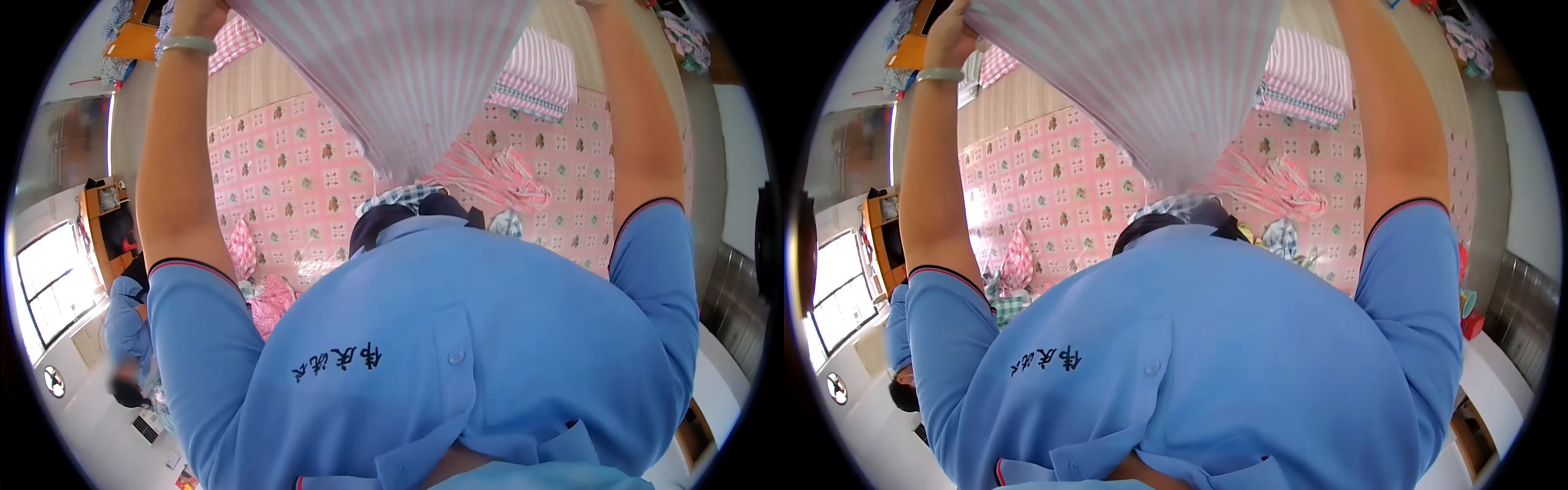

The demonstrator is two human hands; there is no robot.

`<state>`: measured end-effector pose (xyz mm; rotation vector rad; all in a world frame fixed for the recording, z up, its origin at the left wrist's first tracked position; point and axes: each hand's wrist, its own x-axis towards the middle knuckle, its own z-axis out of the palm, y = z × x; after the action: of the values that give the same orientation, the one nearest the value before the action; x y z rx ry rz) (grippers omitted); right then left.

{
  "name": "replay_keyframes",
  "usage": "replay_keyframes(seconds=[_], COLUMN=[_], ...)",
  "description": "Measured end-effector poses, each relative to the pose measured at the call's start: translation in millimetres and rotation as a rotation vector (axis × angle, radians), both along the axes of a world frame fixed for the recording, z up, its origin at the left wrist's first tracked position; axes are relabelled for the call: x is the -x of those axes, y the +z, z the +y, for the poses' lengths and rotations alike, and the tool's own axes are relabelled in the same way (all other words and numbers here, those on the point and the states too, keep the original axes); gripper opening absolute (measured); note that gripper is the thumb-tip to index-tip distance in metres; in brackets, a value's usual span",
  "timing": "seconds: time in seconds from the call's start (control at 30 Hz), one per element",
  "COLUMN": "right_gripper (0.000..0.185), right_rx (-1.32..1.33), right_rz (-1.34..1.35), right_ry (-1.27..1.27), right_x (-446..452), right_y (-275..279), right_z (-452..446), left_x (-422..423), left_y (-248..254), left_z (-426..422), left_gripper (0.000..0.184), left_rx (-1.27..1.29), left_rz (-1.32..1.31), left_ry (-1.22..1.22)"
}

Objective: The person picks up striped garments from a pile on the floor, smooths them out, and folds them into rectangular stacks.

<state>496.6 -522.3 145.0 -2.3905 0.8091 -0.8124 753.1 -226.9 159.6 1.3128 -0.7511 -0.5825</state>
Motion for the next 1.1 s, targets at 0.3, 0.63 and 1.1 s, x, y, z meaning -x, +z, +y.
replay_keyframes(seconds=[0.3, 0.63, 1.1], right_gripper=[0.023, 0.026, 0.022], right_rx=[-0.754, -1.334, -1.302], right_rz=[0.122, 0.124, -0.466], right_ry=[-0.036, -0.135, 0.071], right_x=[132.6, 147.7, -10.2], right_y=[-114.5, -266.6, -131.3], right_z=[105.5, 264.6, 90.6], left_x=[43.1, 35.9, -129.9], left_y=[-120.3, -305.1, -157.1], left_z=[125.7, 234.6, 60.8], left_gripper=[0.027, 0.04, 0.026], left_rx=[-0.699, -0.837, -0.223], left_rz=[-0.224, 0.457, 0.605], left_ry=[-0.06, -0.232, -0.12])
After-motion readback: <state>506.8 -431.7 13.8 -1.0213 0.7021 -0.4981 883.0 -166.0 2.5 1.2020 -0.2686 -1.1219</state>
